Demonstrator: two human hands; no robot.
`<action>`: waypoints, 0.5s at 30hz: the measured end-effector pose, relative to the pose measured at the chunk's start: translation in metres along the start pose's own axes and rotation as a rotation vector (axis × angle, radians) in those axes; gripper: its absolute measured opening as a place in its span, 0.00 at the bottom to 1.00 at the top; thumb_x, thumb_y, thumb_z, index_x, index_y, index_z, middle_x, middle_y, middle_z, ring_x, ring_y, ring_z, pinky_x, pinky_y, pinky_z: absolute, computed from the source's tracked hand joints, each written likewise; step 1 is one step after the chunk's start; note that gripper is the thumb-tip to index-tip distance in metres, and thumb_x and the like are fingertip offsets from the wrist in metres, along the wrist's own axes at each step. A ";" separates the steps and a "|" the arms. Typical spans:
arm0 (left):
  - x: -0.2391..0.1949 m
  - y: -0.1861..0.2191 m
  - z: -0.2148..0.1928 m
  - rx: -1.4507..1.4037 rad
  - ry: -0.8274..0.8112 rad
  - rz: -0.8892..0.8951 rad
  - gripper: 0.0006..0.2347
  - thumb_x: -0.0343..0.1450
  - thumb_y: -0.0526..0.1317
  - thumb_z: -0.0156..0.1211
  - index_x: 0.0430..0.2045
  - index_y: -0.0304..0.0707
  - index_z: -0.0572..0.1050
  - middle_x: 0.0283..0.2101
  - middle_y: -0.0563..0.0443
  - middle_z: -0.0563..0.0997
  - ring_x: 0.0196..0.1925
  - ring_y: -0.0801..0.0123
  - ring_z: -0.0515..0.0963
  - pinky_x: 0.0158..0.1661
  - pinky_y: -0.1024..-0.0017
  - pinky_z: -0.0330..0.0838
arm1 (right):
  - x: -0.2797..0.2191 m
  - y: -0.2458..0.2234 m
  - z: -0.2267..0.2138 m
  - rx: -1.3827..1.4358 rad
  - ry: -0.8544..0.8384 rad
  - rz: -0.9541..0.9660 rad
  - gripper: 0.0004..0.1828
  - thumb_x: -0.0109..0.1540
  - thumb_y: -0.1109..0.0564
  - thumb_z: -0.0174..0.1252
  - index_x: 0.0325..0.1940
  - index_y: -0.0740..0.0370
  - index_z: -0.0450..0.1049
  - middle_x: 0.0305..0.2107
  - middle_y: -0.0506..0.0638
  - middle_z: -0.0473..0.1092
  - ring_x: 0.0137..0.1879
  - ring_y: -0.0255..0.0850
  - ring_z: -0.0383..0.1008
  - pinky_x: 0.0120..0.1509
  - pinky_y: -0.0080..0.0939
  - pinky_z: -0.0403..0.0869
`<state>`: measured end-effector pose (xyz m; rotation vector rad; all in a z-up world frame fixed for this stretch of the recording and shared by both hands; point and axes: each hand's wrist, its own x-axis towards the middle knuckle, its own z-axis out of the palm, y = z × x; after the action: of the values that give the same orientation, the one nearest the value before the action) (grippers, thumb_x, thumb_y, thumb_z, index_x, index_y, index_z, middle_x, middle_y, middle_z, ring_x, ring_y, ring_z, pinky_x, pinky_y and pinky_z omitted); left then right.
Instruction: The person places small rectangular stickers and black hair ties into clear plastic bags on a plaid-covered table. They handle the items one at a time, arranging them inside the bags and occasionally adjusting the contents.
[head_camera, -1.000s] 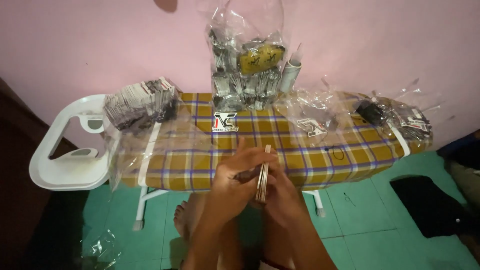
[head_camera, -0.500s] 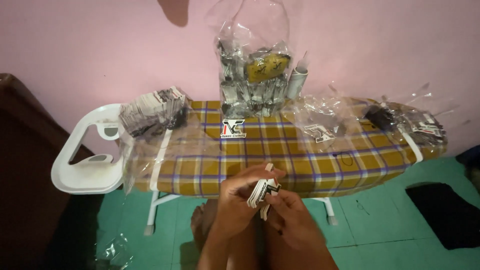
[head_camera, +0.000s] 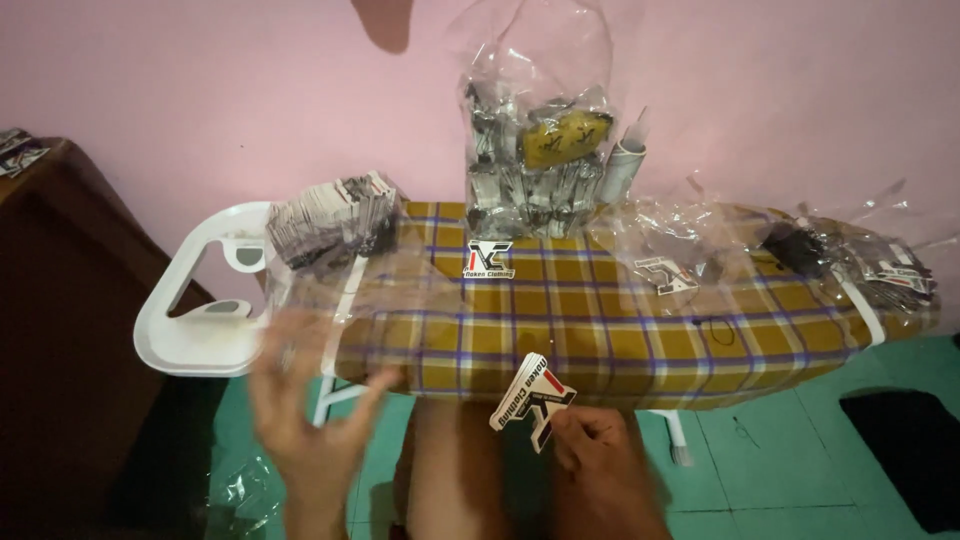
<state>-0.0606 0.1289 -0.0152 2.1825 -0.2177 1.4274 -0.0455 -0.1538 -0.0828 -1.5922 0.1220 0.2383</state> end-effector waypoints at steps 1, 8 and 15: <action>0.002 -0.017 0.003 -0.001 0.005 -0.003 0.32 0.61 0.42 0.80 0.60 0.35 0.71 0.67 0.33 0.70 0.71 0.42 0.69 0.72 0.47 0.68 | 0.000 -0.004 0.002 -0.005 0.000 -0.002 0.22 0.70 0.54 0.56 0.22 0.64 0.74 0.14 0.48 0.58 0.22 0.37 0.54 0.28 0.40 0.54; 0.016 -0.056 0.008 0.051 -0.270 -0.269 0.30 0.66 0.34 0.64 0.66 0.46 0.65 0.75 0.42 0.60 0.78 0.44 0.55 0.72 0.44 0.51 | 0.011 0.003 0.021 -0.066 -0.033 -0.071 0.21 0.64 0.52 0.62 0.20 0.67 0.82 0.11 0.47 0.59 0.21 0.35 0.56 0.29 0.38 0.54; -0.010 -0.054 0.052 -0.133 0.017 -0.136 0.14 0.81 0.45 0.45 0.60 0.48 0.72 0.66 0.48 0.74 0.75 0.42 0.66 0.77 0.37 0.47 | 0.028 0.001 0.056 0.104 -0.267 -0.213 0.25 0.67 0.51 0.61 0.17 0.59 0.66 0.11 0.42 0.50 0.19 0.30 0.48 0.24 0.35 0.47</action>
<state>-0.0015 0.1469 -0.0585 2.0372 -0.1511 1.3176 -0.0231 -0.0963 -0.0910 -1.4431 -0.2371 0.2708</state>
